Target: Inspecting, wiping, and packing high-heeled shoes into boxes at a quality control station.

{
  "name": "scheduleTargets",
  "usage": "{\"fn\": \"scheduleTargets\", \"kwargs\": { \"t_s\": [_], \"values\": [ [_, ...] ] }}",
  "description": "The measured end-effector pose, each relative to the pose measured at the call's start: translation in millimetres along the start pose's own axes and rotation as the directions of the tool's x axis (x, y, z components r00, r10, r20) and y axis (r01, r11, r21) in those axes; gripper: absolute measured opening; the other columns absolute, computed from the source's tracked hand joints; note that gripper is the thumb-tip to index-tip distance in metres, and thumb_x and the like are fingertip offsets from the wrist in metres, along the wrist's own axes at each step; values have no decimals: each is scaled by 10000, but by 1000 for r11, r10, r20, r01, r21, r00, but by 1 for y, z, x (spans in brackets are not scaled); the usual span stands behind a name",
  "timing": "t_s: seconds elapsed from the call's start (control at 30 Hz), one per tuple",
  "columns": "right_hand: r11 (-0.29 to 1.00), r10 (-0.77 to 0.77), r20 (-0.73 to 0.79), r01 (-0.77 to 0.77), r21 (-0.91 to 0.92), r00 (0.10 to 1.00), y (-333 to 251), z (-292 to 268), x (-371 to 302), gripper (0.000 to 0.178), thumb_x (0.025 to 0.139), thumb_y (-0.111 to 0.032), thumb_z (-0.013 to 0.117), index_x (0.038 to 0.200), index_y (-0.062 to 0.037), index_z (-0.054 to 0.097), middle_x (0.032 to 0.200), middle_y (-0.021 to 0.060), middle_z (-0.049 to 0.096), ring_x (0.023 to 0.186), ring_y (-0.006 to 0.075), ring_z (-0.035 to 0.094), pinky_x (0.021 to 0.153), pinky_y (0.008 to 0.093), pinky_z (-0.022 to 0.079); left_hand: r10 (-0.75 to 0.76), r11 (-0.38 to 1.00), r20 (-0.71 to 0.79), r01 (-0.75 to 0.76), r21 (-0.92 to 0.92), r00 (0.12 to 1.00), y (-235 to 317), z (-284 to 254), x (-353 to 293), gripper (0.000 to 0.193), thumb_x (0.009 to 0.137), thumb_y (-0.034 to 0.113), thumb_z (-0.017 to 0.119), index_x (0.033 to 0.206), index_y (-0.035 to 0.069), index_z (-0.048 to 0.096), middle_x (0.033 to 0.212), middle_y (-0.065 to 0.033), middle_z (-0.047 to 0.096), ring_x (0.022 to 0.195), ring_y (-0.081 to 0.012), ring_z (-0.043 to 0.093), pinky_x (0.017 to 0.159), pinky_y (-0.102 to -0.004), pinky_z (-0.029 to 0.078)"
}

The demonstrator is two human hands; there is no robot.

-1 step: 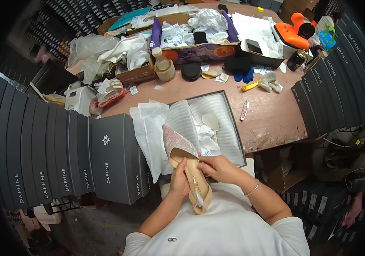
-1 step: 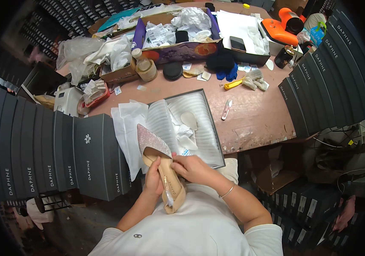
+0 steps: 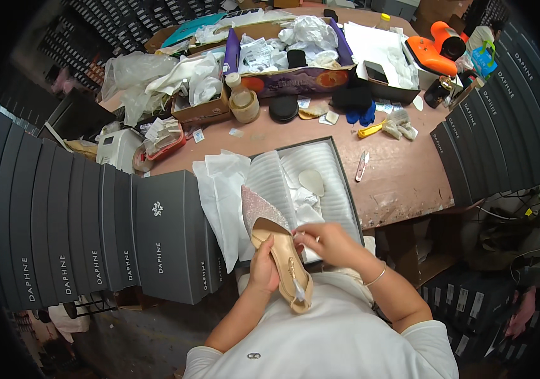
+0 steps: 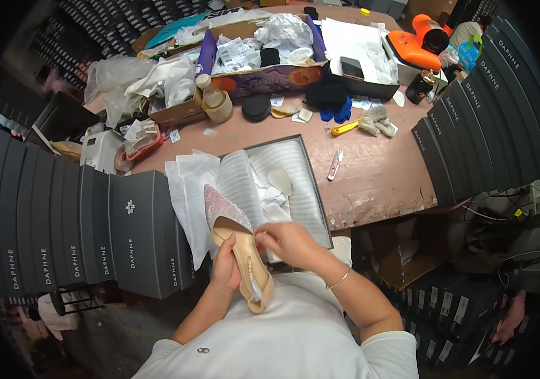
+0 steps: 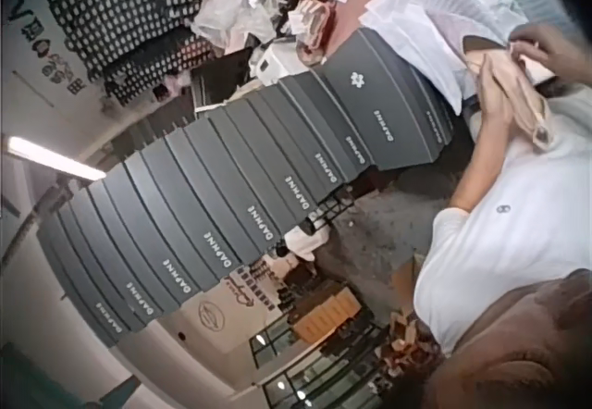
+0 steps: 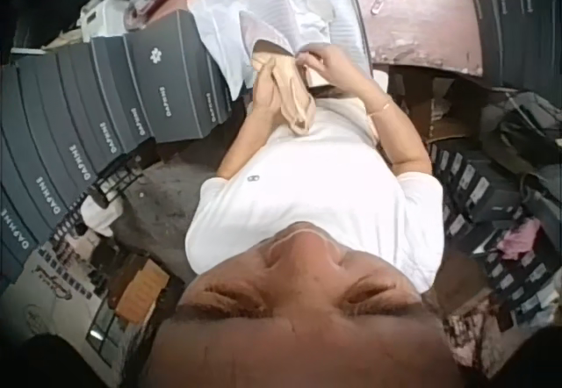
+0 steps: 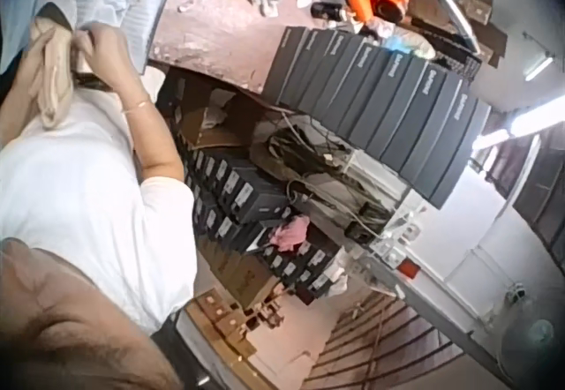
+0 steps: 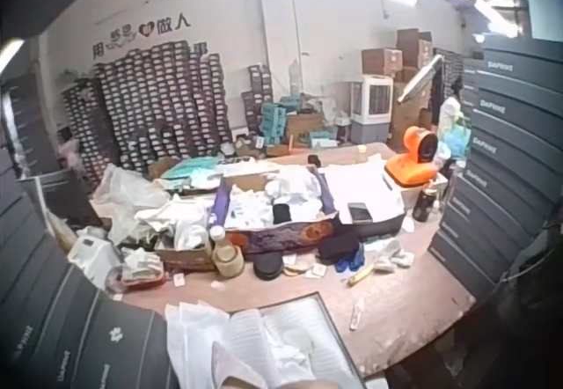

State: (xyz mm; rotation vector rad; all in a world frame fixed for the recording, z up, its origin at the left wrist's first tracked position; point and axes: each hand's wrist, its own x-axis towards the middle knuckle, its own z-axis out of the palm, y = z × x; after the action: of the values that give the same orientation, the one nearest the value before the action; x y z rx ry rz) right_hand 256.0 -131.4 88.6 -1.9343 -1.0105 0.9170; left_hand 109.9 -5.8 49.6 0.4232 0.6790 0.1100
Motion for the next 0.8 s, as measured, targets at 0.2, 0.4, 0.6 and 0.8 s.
{"fn": "scheduleTargets", "kwargs": {
  "t_s": [0.2,0.4,0.6,0.8],
  "values": [
    [727,-259,-379,-79,-682,888,51,-44,73,228,765,-148,731,949,-40,650,1011,100,617,1005,308,562,803,423,442,-47,999,98,50,-22,994,20,-6,3,517,936,276,464,1320,-64,401,1230,-178,553,1097,-317,574,988,-435,471],
    [811,-511,-540,167,-560,669,57,-26,56,159,760,-133,717,889,-78,642,893,93,600,853,281,597,683,397,457,30,964,118,3,-266,993,30,7,4,698,884,518,539,1349,27,366,1238,-176,517,1135,-358,540,946,-493,473],
    [697,-493,-21,380,-608,870,-31,19,-6,119,804,-125,647,791,-46,559,704,99,575,621,242,623,550,354,505,134,988,56,-129,-86,989,10,14,0,753,899,654,457,1350,53,402,1282,-139,519,1179,-294,515,1006,-435,415],
    [846,-430,-100,362,-392,897,-16,55,36,193,849,-218,643,826,-44,562,744,90,585,665,298,639,574,382,522,142,978,2,-140,-158,990,-10,3,-17,557,955,443,535,1326,42,427,1258,-106,532,1182,-229,502,1029,-379,391]
  ]
}}
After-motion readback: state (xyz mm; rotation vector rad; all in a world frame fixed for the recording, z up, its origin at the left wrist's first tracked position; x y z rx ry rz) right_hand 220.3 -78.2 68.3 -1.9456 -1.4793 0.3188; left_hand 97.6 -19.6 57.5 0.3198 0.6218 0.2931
